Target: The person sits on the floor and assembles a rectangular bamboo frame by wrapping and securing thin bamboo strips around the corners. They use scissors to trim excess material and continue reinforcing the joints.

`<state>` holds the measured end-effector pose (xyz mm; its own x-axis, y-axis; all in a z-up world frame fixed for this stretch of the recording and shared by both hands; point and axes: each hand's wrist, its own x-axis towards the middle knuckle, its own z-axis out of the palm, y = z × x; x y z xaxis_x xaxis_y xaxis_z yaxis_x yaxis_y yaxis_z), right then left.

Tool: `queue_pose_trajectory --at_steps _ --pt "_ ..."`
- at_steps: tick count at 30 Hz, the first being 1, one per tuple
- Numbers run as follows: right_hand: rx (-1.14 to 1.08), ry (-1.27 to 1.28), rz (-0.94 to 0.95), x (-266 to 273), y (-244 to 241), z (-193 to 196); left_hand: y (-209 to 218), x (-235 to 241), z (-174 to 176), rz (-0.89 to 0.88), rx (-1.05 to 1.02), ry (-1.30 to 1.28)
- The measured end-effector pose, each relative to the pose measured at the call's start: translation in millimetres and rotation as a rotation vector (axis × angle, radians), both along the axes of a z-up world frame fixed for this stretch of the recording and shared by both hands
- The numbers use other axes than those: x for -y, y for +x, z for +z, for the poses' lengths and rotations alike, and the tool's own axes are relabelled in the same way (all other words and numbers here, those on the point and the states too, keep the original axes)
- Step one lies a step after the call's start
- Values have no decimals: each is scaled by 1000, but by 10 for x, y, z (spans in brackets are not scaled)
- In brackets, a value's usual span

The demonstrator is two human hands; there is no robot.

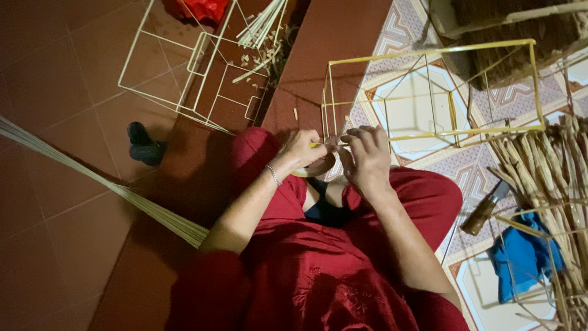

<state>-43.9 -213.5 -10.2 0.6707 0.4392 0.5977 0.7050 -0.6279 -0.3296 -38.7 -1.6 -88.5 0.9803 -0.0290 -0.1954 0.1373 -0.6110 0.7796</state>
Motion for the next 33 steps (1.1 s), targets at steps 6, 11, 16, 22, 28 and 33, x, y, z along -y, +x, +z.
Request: queue_pose_trajectory --at_steps 6,11,16,22,28,33 --pt "-212 -133 -9 -172 165 -142 -81 -115 -352 70 -63 -21" --pt "-393 -19 7 -107 258 -303 -231 -275 -706 -58 -245 -283" --pt "-520 23 -68 -85 401 -263 -347 -196 -805 -99 115 -352" --pt "-821 471 -156 172 688 184 146 -46 -120 25 125 -591" --pt "-526 992 14 833 1146 756 630 242 1206 -237 345 -800" --pt "-542 1348 30 1389 1111 824 792 672 1913 -523 154 -1038"
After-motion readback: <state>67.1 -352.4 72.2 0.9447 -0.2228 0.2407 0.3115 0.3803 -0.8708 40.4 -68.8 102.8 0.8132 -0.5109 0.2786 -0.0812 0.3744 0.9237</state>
